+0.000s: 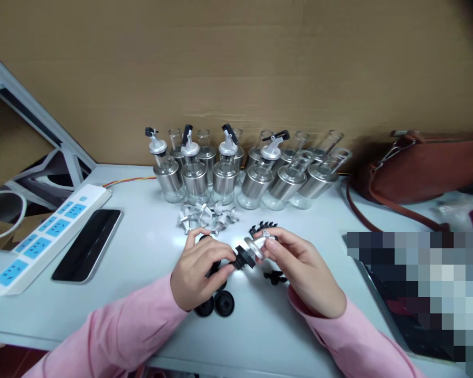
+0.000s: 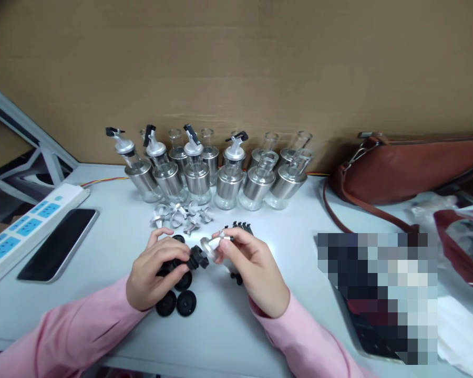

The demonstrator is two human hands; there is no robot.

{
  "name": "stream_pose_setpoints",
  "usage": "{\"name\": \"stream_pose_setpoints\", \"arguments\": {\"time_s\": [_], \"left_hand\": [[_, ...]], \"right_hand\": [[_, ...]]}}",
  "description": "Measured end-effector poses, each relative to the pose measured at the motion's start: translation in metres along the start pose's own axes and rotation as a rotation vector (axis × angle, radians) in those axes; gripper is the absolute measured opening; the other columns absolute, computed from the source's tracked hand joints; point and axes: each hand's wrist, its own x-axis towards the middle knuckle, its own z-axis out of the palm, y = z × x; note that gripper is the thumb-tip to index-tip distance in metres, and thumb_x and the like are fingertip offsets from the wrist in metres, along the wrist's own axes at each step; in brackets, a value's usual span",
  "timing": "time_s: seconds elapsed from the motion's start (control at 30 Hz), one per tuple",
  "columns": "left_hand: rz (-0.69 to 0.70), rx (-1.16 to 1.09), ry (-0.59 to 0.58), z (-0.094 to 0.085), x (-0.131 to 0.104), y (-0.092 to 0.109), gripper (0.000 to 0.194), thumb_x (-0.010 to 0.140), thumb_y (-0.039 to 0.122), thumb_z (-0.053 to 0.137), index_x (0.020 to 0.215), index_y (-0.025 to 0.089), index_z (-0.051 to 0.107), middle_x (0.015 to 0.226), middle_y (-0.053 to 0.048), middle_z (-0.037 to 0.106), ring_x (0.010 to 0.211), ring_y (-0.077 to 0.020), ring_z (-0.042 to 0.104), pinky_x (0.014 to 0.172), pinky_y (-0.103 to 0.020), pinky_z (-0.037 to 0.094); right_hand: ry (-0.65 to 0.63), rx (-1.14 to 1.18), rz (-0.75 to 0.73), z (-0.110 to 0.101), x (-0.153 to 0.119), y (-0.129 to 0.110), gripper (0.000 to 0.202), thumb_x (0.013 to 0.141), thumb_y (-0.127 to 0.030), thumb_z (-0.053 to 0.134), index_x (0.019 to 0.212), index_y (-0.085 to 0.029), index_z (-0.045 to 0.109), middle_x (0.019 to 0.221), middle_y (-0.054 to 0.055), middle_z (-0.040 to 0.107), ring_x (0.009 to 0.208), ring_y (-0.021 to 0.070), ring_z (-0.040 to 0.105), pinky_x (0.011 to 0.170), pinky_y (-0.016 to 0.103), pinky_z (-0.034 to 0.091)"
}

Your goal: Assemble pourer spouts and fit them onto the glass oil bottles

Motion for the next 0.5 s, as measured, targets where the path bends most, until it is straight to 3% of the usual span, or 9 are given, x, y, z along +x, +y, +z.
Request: {"name": "stream_pose_setpoints", "arguments": {"time_s": [0.23,0.5], "left_hand": [[-0.015,0.021,-0.011,0.0000,0.0019,0.0027,0.013,0.081,0.013,0.051,0.091,0.021,0.048,0.082,-0.003,0.064,0.073,-0.0154,0.060,0.088,-0.038,0.034],[-0.008,0.027,-0.030,0.0009,0.0007,-0.0007,0.010,0.083,0.016,0.053,0.091,0.020,0.047,0.085,-0.003,0.062,0.078,-0.0162,0.059,0.088,-0.038,0.035]], "right_hand": [[-0.037,0.098,0.041,-0.0004,0.0007,0.0005,0.023,0.078,-0.039,0.062,0.086,-0.018,0.064,0.066,0.000,0.061,0.061,0.0127,0.058,0.064,0.027,0.047],[-0.045,0.014,0.049,-0.0002,0.0016,-0.0024,0.025,0.077,-0.041,0.062,0.084,-0.017,0.064,0.063,0.001,0.063,0.058,0.0137,0.058,0.062,0.028,0.049]]}}
